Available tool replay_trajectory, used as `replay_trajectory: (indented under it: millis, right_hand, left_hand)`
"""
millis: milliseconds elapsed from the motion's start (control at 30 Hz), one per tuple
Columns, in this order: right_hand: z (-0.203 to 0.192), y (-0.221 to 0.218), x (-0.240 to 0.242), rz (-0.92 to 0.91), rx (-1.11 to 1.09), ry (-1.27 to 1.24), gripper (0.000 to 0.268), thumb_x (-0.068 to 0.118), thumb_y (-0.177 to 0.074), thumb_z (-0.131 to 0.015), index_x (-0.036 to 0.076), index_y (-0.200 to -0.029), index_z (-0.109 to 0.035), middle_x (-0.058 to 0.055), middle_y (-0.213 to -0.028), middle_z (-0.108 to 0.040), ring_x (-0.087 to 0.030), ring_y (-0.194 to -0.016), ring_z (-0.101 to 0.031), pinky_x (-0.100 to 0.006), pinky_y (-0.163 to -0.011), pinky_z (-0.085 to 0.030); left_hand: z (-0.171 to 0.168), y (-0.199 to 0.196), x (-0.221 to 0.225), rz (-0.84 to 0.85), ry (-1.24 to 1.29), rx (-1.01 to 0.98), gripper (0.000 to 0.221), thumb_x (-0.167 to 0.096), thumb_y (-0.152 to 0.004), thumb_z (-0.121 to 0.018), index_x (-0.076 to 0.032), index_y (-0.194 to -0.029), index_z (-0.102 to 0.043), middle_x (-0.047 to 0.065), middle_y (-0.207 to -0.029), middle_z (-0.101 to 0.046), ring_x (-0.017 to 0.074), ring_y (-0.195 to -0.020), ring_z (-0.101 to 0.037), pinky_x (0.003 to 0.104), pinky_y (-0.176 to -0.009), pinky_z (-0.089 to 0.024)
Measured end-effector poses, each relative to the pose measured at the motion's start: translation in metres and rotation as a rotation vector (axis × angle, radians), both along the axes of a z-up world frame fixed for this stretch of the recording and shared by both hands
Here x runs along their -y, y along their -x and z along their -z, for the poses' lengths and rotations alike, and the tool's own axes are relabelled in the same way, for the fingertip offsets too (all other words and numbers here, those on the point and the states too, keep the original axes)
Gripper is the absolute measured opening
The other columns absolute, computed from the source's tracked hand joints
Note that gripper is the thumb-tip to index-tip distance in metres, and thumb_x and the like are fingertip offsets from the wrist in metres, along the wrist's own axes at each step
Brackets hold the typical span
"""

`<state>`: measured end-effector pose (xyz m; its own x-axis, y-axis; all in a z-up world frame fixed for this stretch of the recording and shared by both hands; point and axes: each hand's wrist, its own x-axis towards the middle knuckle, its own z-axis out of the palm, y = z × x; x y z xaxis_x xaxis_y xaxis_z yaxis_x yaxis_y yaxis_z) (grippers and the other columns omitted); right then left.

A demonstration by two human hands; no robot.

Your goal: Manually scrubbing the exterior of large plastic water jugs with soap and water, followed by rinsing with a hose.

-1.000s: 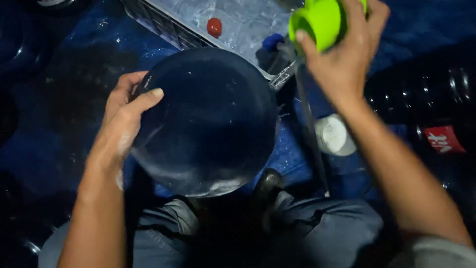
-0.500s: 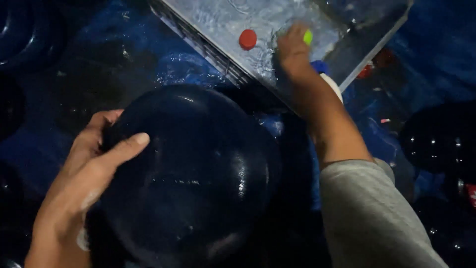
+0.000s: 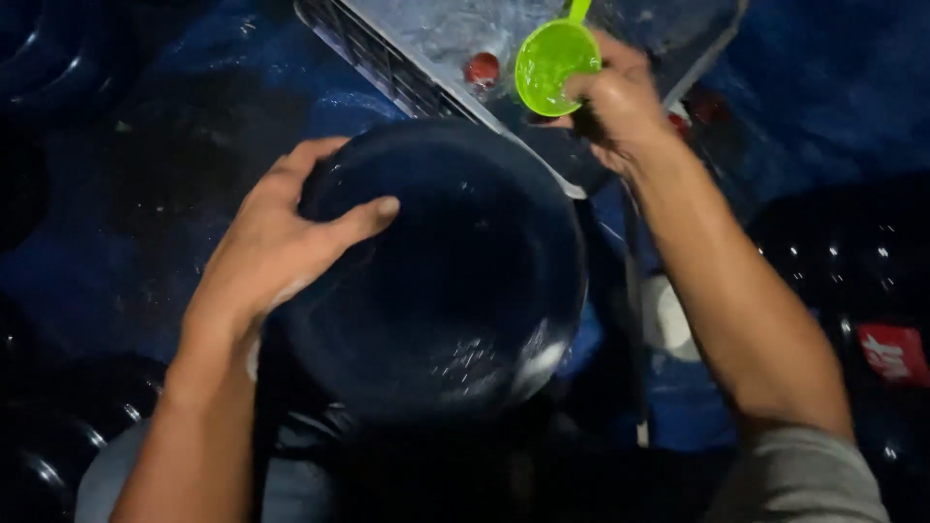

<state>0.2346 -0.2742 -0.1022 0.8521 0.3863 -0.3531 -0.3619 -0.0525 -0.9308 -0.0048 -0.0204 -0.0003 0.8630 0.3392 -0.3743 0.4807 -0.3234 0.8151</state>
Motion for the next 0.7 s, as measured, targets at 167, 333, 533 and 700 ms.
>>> replay_trajectory:
  millis: [167, 333, 533, 700]
  right_hand:
    - [-0.085, 0.075, 0.036, -0.028, 0.613, 0.195, 0.059, -0.016, -0.083, -0.063, 0.002, -0.139, -0.059, -0.014, -0.124, -0.069, -0.023, -0.106, -0.069, -0.029, -0.093, -0.06]
    - [-0.105, 0.12, 0.064, 0.019, 0.86, 0.245, 0.062, -0.02, -0.084, -0.07, -0.001, -0.14, -0.052, -0.019, -0.127, -0.066, -0.031, -0.111, -0.068, -0.039, -0.101, -0.058]
    - [-0.114, 0.158, 0.074, 0.102, 1.084, 0.409, 0.065, -0.018, -0.089, -0.08, -0.007, -0.143, -0.046, -0.026, -0.13, -0.055, -0.039, -0.116, -0.064, -0.048, -0.108, -0.055]
    - [-0.114, 0.172, 0.082, 0.118, 1.199, 0.528, 0.072, -0.019, -0.086, -0.085, -0.004, -0.144, -0.045, -0.024, -0.133, -0.046, -0.041, -0.12, -0.062, -0.052, -0.11, -0.058]
  left_hand:
    - [0.003, -0.003, 0.011, 0.036, 0.032, 0.114, 0.062, -0.028, -0.085, -0.072, -0.004, -0.14, -0.057, 0.01, -0.11, -0.077, 0.0188, -0.097, -0.076, 0.03, -0.09, -0.055]
    - [0.019, -0.004, 0.015, 0.031, 0.23, 0.177, 0.058, -0.019, -0.087, -0.068, -0.008, -0.142, -0.057, 0.011, -0.127, -0.071, 0.0222, -0.115, -0.07, 0.032, -0.101, -0.053]
    - [0.02, -0.007, 0.027, -0.105, 0.519, 0.144, 0.06, -0.022, -0.082, -0.067, -0.006, -0.14, -0.061, 0.009, -0.125, -0.072, 0.0171, -0.111, -0.069, 0.027, -0.098, -0.053]
    - [0.011, -0.004, 0.027, -0.153, 0.731, -0.006, 0.051, -0.026, -0.081, -0.059, -0.008, -0.128, -0.067, 0.009, -0.118, -0.072, 0.0201, -0.103, -0.066, 0.032, -0.091, -0.051]
